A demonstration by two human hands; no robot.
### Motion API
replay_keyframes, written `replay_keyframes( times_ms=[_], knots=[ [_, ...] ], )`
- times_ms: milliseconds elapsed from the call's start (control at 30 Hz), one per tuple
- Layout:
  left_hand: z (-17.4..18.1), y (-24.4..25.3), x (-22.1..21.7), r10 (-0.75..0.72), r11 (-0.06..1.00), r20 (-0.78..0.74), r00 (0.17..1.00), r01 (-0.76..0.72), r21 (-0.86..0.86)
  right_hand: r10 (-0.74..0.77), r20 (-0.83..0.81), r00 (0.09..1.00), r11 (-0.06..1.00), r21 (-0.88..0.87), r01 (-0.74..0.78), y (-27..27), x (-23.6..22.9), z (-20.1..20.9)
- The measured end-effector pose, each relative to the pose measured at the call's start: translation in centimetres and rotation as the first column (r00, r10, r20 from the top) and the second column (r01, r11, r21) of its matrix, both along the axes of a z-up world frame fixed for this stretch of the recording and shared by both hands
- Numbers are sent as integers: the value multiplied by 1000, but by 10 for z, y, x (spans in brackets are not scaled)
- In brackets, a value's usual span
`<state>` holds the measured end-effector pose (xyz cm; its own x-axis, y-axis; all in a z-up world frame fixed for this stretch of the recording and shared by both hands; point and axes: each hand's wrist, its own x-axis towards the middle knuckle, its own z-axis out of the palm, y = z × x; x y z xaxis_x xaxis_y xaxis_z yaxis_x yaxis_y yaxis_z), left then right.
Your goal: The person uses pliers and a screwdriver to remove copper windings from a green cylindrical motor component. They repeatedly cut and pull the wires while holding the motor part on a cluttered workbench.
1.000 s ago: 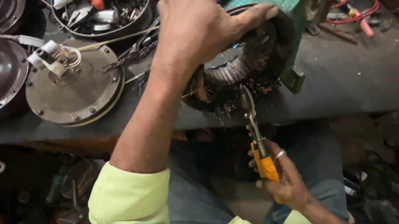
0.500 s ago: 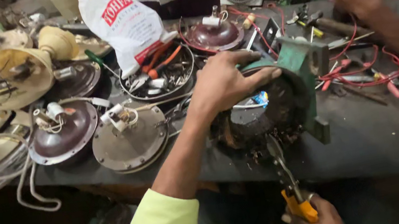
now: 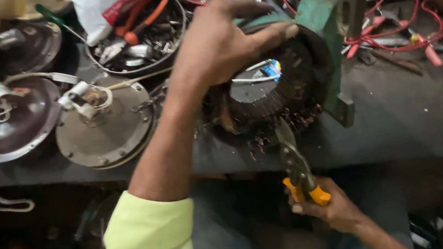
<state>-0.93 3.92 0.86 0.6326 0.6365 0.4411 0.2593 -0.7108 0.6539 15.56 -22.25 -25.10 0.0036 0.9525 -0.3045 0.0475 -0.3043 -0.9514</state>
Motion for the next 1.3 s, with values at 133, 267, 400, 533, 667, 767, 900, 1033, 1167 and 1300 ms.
replay_keyframes(
  times_ms=[133,267,400,533,667,767,900,1033,1167,1300],
  knots=[
    [1,4,0,10,1000,-20,1000,-10,-5,31,-23,999,998,57,-30,2,-5,-7],
    [-1,4,-1,38,999,-43,998,-36,35,21,-80,997,999,52,-16,3,-6,-23],
    [-4,6,-2,18,993,-13,1000,-16,116,-80,5,997,996,35,80,2,-20,-50],
    [-5,11,-5,-10,991,42,999,5,133,-91,-1,996,995,42,91,4,-26,-57],
    [-3,6,-2,48,997,-32,998,-46,59,4,-86,996,1000,26,-2,-1,-14,-15],
    [-1,3,-4,6,1000,-23,1000,-6,13,47,-162,986,998,-39,-54,-3,-4,17],
    [-3,7,-3,10,995,-14,1000,-9,97,21,12,1000,999,-28,-20,-3,1,24],
    [-3,10,-3,-7,998,-14,1000,8,66,-27,-67,997,999,37,29,1,-2,9],
    [-2,14,-2,16,999,-43,999,-14,30,-75,-182,980,997,-25,72,8,-16,-12],
    [-4,14,-4,4,998,-17,1000,-3,67,-34,-153,988,999,-21,31,9,-18,-27]
  ],
)
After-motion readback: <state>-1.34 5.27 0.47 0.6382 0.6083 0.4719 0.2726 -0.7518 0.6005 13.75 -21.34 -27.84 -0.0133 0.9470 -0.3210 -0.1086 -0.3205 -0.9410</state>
